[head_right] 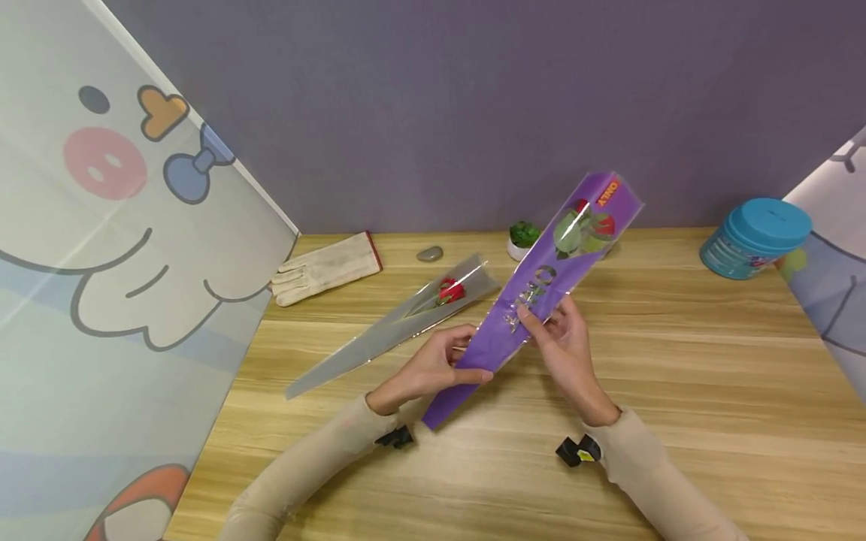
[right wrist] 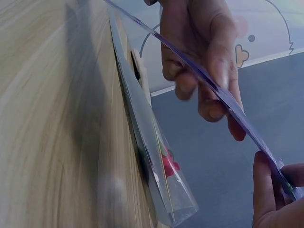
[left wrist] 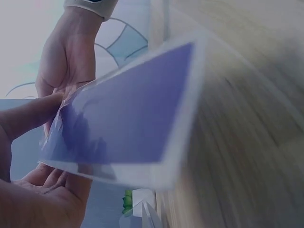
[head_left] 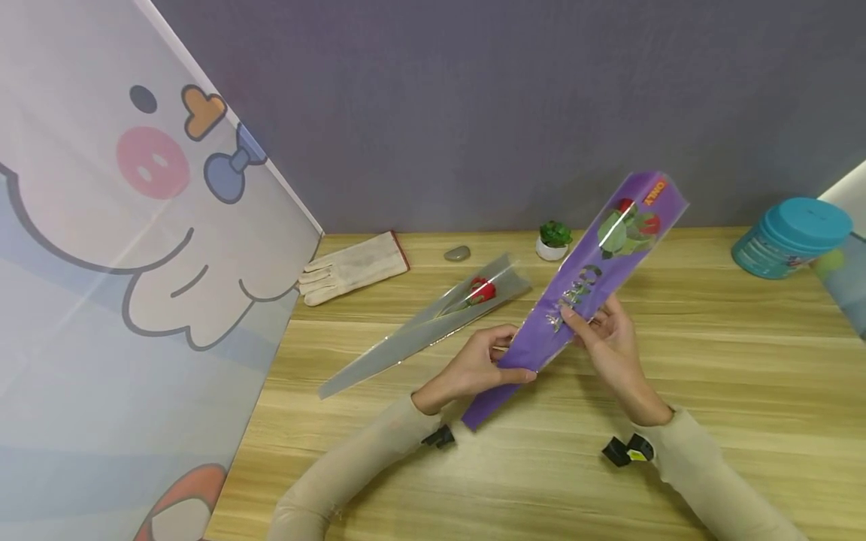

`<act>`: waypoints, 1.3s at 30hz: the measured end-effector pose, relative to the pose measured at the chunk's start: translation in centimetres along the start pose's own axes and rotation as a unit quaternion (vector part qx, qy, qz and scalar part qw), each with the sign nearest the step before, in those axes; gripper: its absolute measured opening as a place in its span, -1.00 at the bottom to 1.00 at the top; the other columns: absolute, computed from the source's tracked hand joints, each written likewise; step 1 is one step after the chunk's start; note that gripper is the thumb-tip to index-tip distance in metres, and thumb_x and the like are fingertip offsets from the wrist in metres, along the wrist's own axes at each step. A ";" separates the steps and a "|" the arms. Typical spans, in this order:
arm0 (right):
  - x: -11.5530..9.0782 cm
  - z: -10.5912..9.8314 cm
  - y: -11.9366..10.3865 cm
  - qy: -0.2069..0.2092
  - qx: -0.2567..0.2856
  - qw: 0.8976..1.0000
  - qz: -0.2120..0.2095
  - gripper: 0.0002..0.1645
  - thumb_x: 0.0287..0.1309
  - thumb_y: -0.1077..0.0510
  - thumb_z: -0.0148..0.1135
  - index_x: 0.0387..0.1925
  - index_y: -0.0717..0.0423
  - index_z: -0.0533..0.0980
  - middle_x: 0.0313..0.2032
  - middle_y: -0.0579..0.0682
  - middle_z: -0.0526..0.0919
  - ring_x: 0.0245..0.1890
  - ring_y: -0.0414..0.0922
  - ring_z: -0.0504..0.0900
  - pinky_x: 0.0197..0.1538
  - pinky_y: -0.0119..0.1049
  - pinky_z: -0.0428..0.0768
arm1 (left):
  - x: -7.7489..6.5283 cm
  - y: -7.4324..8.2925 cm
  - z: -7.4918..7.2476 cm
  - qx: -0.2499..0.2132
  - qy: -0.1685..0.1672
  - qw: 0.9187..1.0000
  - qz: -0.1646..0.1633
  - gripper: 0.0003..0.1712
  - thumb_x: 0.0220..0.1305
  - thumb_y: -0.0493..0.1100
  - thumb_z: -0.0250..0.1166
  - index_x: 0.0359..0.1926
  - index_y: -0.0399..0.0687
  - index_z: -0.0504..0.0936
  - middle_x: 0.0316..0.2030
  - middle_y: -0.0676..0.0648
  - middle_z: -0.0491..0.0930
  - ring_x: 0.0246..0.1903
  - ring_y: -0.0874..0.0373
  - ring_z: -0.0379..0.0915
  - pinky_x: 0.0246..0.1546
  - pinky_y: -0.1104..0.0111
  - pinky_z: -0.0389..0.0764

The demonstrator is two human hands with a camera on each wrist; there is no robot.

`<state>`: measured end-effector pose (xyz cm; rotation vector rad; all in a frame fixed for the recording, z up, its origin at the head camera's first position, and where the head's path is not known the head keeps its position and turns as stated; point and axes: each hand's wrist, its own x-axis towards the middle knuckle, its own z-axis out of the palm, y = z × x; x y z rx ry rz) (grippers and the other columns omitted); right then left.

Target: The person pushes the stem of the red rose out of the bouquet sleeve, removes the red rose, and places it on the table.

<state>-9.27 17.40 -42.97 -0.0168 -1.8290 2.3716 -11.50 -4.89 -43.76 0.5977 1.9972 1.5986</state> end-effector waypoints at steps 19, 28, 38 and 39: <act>0.2 0.2 0.5 -0.010 -0.002 1.000 -0.011 -0.53 0.38 0.41 0.24 0.21 -0.01 0.45 -0.15 -0.22 0.80 -0.25 -0.32 0.78 -0.24 -0.42 0.76 | 1.3 0.5 -0.5 -0.036 0.019 0.999 0.028 -0.38 0.16 -0.38 0.52 0.24 -0.16 0.56 -0.01 -0.30 0.72 -0.29 0.33 0.70 -0.27 0.48 0.69; 0.2 0.3 0.6 -0.020 -0.009 1.000 -0.015 -0.51 0.37 0.43 0.23 0.22 -0.01 0.44 -0.12 -0.22 0.80 -0.19 -0.31 0.80 -0.15 -0.38 0.77 | 1.7 0.6 -0.3 -0.044 0.018 0.999 0.012 -0.36 0.15 -0.43 0.50 0.26 -0.20 0.54 0.06 -0.33 0.72 -0.21 0.30 0.71 -0.18 0.42 0.75; 0.4 0.5 0.3 0.000 -0.016 1.000 0.014 -0.67 0.44 0.35 0.20 0.13 0.02 0.47 -0.18 -0.24 0.81 -0.23 -0.32 0.79 -0.13 -0.41 0.76 | 1.5 0.5 -0.1 -0.040 0.015 0.999 0.005 -0.37 0.13 -0.45 0.50 0.24 -0.24 0.53 0.07 -0.35 0.71 -0.25 0.31 0.70 -0.22 0.43 0.75; 0.4 0.4 0.3 0.002 -0.020 1.000 0.016 -0.68 0.44 0.34 0.21 0.12 0.01 0.47 -0.18 -0.25 0.81 -0.23 -0.33 0.79 -0.13 -0.42 0.76 | 1.4 0.5 -0.1 -0.042 0.015 0.999 0.005 -0.37 0.13 -0.46 0.49 0.24 -0.24 0.53 0.08 -0.36 0.70 -0.25 0.30 0.71 -0.21 0.43 0.75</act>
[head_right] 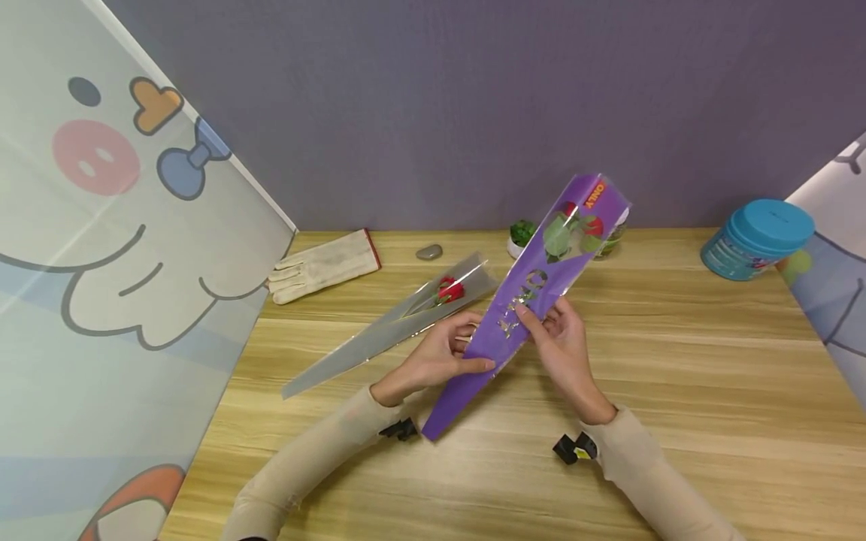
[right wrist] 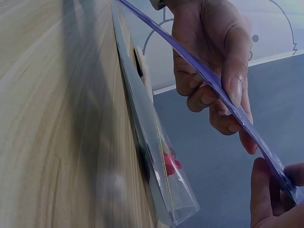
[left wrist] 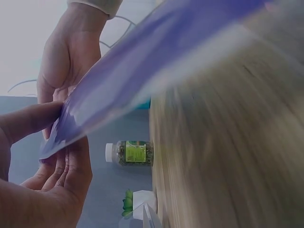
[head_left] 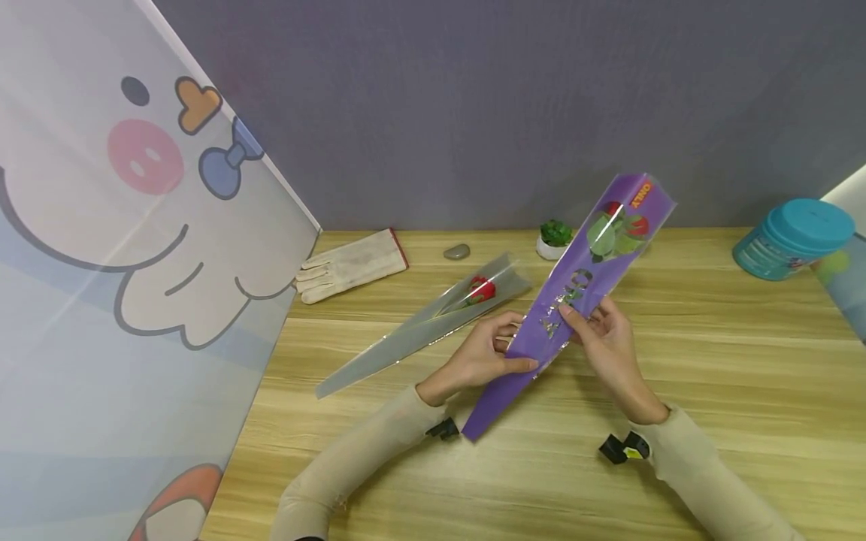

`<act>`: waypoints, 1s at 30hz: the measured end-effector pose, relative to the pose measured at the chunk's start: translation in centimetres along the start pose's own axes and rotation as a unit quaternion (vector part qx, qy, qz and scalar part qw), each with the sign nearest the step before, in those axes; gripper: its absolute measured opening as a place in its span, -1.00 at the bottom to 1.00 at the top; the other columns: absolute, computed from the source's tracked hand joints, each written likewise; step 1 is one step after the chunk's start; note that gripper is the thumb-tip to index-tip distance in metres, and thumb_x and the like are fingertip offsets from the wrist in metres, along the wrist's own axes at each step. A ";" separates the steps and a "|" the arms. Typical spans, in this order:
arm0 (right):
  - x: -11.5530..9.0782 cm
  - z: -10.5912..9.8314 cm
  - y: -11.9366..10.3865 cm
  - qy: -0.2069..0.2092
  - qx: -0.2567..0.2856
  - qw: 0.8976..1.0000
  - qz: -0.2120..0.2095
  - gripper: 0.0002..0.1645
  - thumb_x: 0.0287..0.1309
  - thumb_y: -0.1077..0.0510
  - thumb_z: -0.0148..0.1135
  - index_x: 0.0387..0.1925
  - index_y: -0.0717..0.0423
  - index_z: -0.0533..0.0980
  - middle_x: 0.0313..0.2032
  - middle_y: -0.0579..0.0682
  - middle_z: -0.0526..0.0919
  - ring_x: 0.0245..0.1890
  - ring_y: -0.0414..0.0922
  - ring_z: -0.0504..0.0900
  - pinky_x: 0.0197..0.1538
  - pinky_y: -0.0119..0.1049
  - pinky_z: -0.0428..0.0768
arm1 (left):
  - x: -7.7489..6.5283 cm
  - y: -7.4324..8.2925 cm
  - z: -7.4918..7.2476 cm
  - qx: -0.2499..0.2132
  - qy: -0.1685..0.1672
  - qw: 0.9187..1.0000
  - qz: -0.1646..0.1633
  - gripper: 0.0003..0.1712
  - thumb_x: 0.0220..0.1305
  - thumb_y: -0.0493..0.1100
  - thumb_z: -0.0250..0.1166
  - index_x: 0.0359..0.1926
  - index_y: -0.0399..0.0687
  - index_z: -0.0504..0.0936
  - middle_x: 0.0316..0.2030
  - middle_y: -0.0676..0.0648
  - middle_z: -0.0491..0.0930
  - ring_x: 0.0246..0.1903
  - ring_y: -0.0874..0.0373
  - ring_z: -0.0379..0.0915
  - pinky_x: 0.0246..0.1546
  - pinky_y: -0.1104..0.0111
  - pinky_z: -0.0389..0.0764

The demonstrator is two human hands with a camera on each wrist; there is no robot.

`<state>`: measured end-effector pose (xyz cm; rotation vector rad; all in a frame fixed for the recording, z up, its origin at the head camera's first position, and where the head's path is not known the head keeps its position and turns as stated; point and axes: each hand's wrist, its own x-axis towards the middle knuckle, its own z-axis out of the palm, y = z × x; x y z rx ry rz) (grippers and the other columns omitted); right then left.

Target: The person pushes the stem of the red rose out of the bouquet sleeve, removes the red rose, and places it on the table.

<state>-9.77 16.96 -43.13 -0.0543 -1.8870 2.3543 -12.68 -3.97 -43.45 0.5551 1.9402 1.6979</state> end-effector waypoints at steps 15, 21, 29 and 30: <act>0.4 -0.3 0.2 -0.012 0.012 1.000 -0.021 -0.64 0.44 0.33 0.21 0.17 0.03 0.46 -0.13 -0.22 0.81 -0.22 -0.32 0.79 -0.22 -0.41 0.77 | -0.3 -0.4 0.0 -0.016 0.009 1.000 0.007 -0.37 0.12 -0.47 0.49 0.23 -0.28 0.55 0.06 -0.40 0.70 -0.25 0.26 0.72 -0.21 0.39 0.77; 0.5 -0.3 0.1 -0.012 0.013 1.000 -0.017 -0.63 0.43 0.34 0.22 0.17 0.02 0.46 -0.13 -0.20 0.81 -0.22 -0.30 0.80 -0.21 -0.38 0.77 | -0.3 -0.7 -0.1 -0.001 0.003 1.000 0.009 -0.39 0.11 -0.46 0.51 0.20 -0.28 0.56 0.04 -0.38 0.70 -0.26 0.31 0.69 -0.22 0.43 0.75; 0.9 -0.4 0.0 -0.011 0.025 0.999 -0.026 -0.65 0.40 0.37 0.24 0.13 0.06 0.47 -0.18 -0.17 0.82 -0.26 -0.28 0.81 -0.24 -0.37 0.77 | -0.6 -0.9 -0.3 0.020 0.001 1.000 0.008 -0.43 0.10 -0.43 0.53 0.14 -0.23 0.57 -0.01 -0.35 0.71 -0.26 0.33 0.67 -0.21 0.47 0.73; 0.9 -0.4 0.0 -0.012 0.025 0.999 -0.025 -0.65 0.40 0.37 0.24 0.12 0.06 0.47 -0.18 -0.17 0.82 -0.26 -0.28 0.81 -0.24 -0.37 0.77 | -0.6 -0.9 -0.3 0.022 0.002 1.000 0.008 -0.43 0.10 -0.43 0.53 0.15 -0.24 0.57 -0.01 -0.34 0.71 -0.26 0.34 0.67 -0.21 0.48 0.72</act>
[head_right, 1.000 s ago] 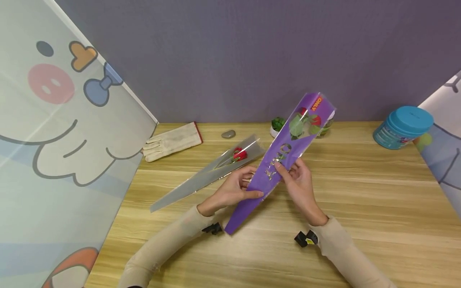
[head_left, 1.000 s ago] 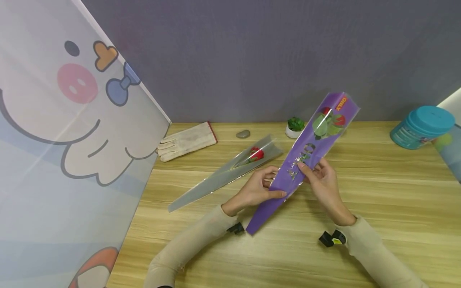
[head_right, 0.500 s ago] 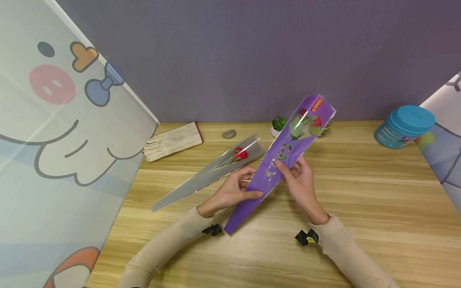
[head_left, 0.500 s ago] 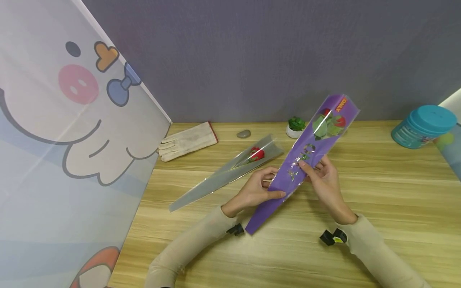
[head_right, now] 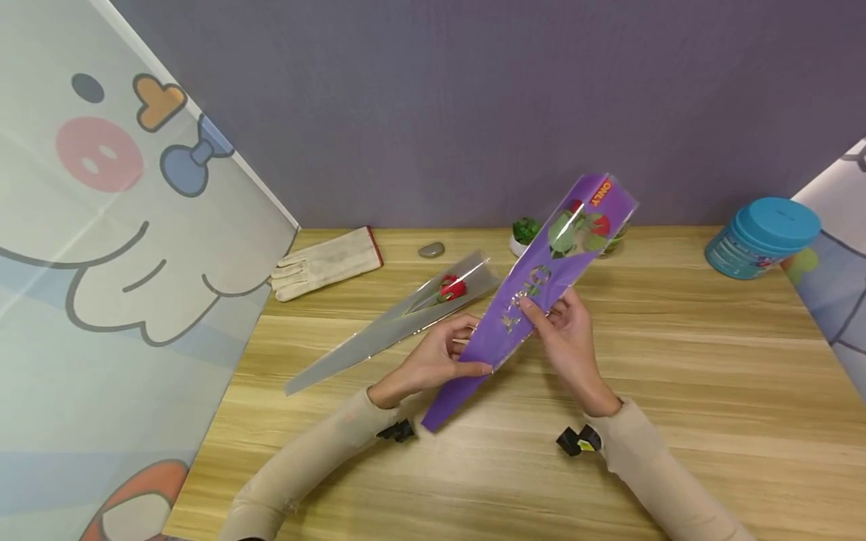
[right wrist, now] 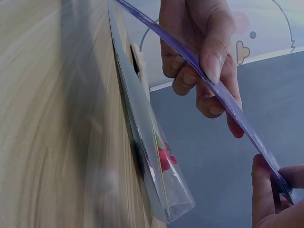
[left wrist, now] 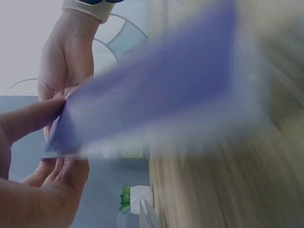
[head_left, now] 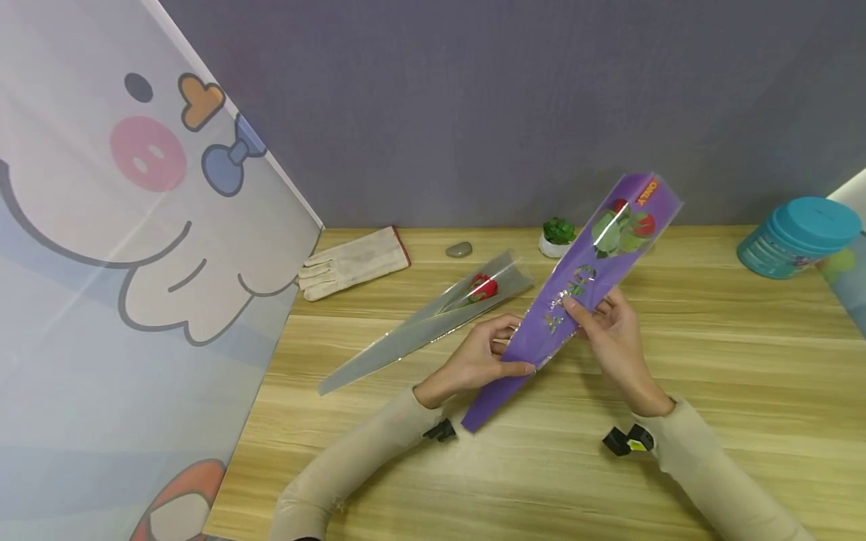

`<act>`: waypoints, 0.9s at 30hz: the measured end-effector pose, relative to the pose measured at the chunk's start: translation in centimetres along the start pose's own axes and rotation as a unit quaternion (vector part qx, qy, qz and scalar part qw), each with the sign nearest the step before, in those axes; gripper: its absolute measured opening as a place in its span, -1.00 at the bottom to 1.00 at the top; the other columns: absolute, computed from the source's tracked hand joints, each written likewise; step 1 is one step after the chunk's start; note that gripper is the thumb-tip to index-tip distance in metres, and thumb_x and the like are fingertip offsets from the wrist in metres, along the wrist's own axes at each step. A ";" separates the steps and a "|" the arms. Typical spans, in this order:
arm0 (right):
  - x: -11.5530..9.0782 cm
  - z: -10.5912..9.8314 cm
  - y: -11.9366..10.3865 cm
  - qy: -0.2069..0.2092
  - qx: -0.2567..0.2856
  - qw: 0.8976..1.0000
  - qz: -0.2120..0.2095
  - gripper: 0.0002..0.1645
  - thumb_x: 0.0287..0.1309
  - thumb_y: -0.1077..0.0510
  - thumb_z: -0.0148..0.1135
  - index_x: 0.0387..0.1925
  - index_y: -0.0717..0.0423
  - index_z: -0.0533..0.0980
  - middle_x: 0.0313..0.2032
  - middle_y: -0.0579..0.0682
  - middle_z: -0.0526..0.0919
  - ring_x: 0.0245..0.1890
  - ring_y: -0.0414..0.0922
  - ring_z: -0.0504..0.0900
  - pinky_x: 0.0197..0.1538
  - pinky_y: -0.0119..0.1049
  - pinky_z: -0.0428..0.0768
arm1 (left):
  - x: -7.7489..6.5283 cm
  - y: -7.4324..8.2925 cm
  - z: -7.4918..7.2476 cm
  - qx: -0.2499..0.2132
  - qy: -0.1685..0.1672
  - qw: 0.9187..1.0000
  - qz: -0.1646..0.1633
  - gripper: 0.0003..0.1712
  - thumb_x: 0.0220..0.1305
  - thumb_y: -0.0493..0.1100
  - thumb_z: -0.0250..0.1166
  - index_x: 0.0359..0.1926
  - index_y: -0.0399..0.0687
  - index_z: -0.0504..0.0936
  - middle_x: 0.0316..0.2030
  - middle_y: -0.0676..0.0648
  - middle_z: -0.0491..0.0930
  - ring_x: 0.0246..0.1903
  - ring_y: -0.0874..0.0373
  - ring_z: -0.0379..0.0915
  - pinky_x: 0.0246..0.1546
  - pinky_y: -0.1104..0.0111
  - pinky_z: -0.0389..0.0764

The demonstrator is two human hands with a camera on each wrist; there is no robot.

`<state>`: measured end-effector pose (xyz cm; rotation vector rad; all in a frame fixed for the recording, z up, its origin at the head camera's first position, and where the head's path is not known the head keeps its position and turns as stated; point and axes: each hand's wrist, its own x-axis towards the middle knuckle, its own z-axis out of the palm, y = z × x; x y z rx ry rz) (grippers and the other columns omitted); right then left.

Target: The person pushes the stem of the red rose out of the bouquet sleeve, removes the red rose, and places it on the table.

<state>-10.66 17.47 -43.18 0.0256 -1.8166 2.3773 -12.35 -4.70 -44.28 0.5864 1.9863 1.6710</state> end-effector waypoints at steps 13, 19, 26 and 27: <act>-0.1 -0.2 -0.4 -0.001 -0.032 0.999 0.014 -0.60 0.37 0.38 0.27 0.12 -0.04 0.46 -0.20 -0.25 0.81 -0.31 -0.31 0.79 -0.37 -0.40 0.74 | 0.0 0.2 0.2 -0.012 0.012 1.000 0.002 -0.43 0.11 -0.43 0.53 0.16 -0.22 0.58 0.01 -0.35 0.72 -0.18 0.23 0.73 -0.14 0.40 0.76; 0.0 -0.3 -0.4 -0.020 -0.022 1.000 0.007 -0.50 0.30 0.45 0.30 0.18 0.00 0.47 -0.15 -0.23 0.82 -0.29 -0.28 0.80 -0.39 -0.35 0.75 | 0.0 0.1 0.5 -0.023 0.007 1.000 0.010 -0.43 0.12 -0.43 0.53 0.17 -0.22 0.58 0.00 -0.37 0.72 -0.15 0.17 0.76 -0.12 0.37 0.77; 0.0 -0.5 -0.5 -0.047 -0.041 0.998 0.013 -0.26 0.18 0.52 0.37 0.33 0.03 0.42 -0.05 -0.25 0.79 -0.18 -0.29 0.80 -0.26 -0.36 0.77 | 0.0 -0.1 0.7 -0.030 0.014 0.999 0.010 -0.46 0.12 -0.44 0.52 0.14 -0.23 0.59 -0.01 -0.37 0.74 -0.13 0.14 0.77 -0.12 0.37 0.78; -0.1 -0.5 -0.4 -0.050 -0.044 0.998 0.012 -0.23 0.16 0.53 0.38 0.36 0.05 0.41 -0.03 -0.26 0.79 -0.15 -0.29 0.80 -0.21 -0.37 0.77 | 0.0 -0.1 0.7 -0.032 0.015 0.999 0.009 -0.46 0.12 -0.44 0.52 0.13 -0.24 0.59 -0.02 -0.38 0.74 -0.13 0.13 0.78 -0.12 0.37 0.78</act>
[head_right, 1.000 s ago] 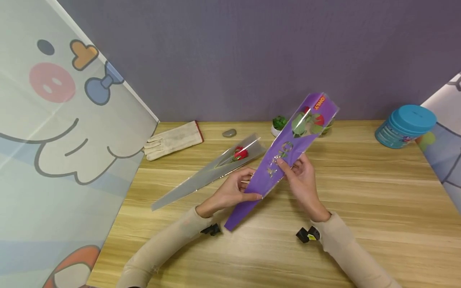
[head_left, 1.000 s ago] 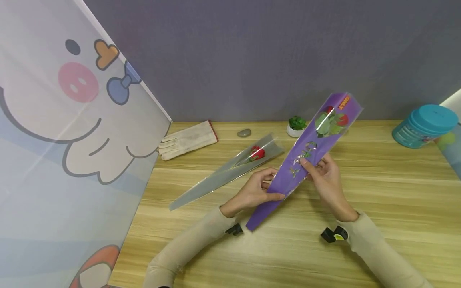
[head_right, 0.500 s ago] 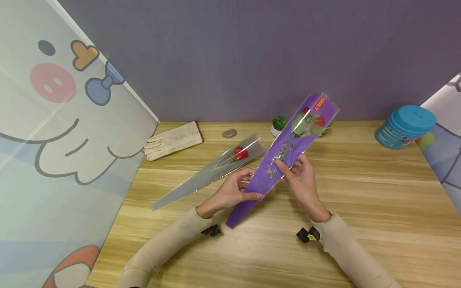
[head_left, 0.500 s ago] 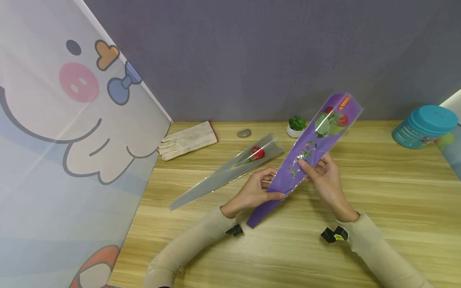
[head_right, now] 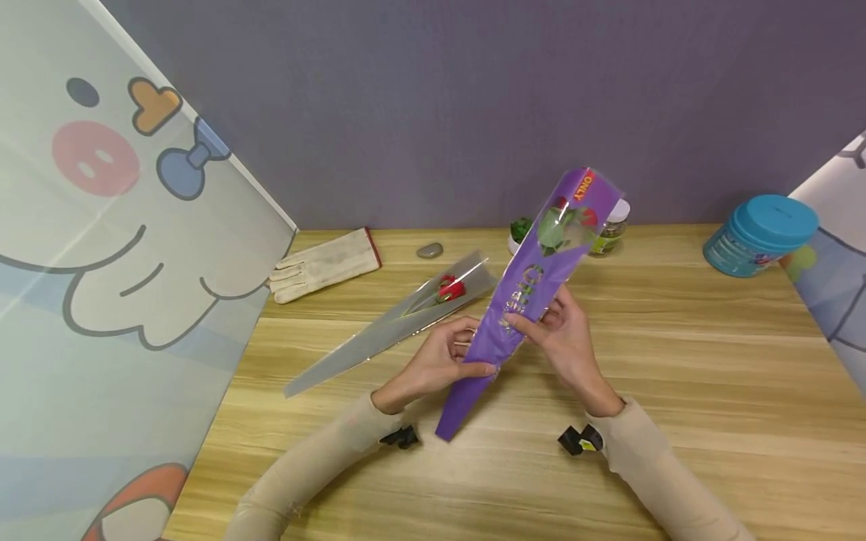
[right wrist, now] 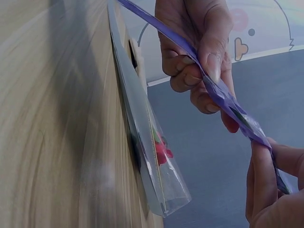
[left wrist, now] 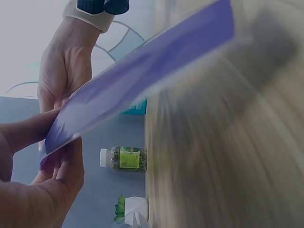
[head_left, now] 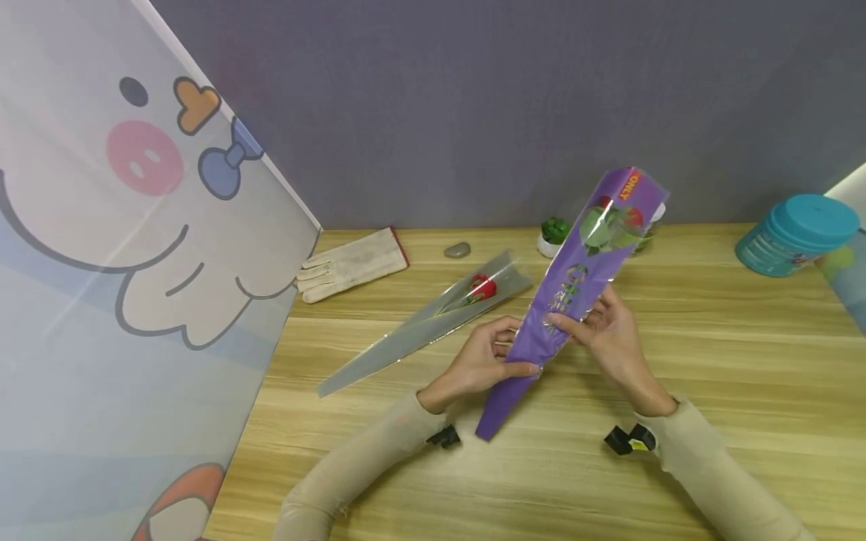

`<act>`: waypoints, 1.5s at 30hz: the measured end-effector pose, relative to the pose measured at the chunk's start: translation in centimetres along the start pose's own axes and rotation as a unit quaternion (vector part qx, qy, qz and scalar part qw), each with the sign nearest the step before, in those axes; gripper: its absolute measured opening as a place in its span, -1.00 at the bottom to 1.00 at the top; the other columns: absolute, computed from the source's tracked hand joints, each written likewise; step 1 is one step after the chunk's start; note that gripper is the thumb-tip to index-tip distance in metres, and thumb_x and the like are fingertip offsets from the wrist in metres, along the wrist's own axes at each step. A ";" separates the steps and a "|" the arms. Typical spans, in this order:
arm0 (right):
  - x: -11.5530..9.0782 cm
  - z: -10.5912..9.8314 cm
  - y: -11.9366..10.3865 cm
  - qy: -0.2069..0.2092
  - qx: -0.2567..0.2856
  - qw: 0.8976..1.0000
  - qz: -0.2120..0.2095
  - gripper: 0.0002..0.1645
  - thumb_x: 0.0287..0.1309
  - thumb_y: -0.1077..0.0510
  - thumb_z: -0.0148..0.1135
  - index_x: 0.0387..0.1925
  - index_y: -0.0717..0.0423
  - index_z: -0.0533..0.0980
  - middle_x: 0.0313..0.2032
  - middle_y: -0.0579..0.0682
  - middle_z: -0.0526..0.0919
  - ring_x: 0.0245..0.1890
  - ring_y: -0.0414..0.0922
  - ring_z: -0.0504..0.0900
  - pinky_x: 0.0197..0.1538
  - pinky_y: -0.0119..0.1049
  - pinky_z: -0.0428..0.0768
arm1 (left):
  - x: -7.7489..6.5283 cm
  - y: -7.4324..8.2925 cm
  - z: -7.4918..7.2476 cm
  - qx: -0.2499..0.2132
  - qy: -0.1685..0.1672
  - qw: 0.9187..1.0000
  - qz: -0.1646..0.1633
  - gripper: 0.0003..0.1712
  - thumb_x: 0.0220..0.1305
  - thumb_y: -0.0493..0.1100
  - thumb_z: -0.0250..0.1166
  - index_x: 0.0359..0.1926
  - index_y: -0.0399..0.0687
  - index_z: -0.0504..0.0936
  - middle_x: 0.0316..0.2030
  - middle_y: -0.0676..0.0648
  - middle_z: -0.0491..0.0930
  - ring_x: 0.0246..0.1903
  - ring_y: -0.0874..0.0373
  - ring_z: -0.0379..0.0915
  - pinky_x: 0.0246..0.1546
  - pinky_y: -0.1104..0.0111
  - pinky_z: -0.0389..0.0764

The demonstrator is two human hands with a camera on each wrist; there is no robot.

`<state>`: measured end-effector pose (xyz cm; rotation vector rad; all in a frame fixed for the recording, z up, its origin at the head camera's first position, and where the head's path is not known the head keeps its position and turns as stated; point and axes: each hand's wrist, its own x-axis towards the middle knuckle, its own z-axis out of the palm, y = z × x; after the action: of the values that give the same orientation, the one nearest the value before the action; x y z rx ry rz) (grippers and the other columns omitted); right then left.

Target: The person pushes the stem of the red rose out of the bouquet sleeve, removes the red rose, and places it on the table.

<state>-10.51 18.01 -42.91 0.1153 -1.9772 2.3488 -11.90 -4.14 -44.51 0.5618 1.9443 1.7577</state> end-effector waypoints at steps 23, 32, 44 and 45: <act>-0.5 0.8 1.1 -0.028 -0.083 0.996 -0.018 -0.12 0.10 0.53 0.42 0.43 0.24 0.31 0.04 -0.44 0.72 -0.01 -0.41 0.72 0.08 -0.52 0.67 | 0.2 0.2 0.4 -0.027 0.080 0.996 -0.007 -0.54 0.12 -0.40 0.54 0.06 -0.33 0.63 -0.05 -0.37 0.74 -0.33 0.35 0.64 -0.24 0.51 0.68; -0.9 1.1 1.2 -0.030 -0.111 0.992 -0.041 -0.11 0.11 0.53 0.42 0.43 0.27 0.28 0.06 -0.42 0.69 0.01 -0.41 0.71 0.09 -0.53 0.66 | 0.4 0.0 0.5 -0.036 0.088 0.995 -0.009 -0.54 0.11 -0.42 0.54 0.05 -0.36 0.62 -0.03 -0.41 0.72 -0.36 0.37 0.64 -0.25 0.51 0.69; -0.7 0.9 0.7 -0.014 -0.123 0.992 -0.022 -0.14 0.16 0.46 0.43 0.44 0.25 0.26 -0.01 -0.48 0.71 -0.05 -0.40 0.74 0.02 -0.49 0.71 | 0.4 0.1 0.8 -0.047 0.078 0.996 0.004 -0.50 0.13 -0.42 0.52 0.10 -0.28 0.59 -0.06 -0.40 0.72 -0.36 0.34 0.66 -0.27 0.52 0.67; -0.7 0.9 0.7 -0.015 -0.120 0.992 -0.023 -0.14 0.17 0.46 0.43 0.44 0.24 0.27 -0.01 -0.47 0.72 -0.05 -0.39 0.75 0.02 -0.48 0.71 | 0.4 0.2 0.8 -0.046 0.076 0.996 0.003 -0.50 0.13 -0.42 0.52 0.10 -0.27 0.58 -0.06 -0.40 0.72 -0.35 0.34 0.66 -0.26 0.52 0.67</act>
<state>-9.88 16.99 -43.49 0.1807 -2.2255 2.0741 -11.75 -3.29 -44.41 0.4136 1.9497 1.9339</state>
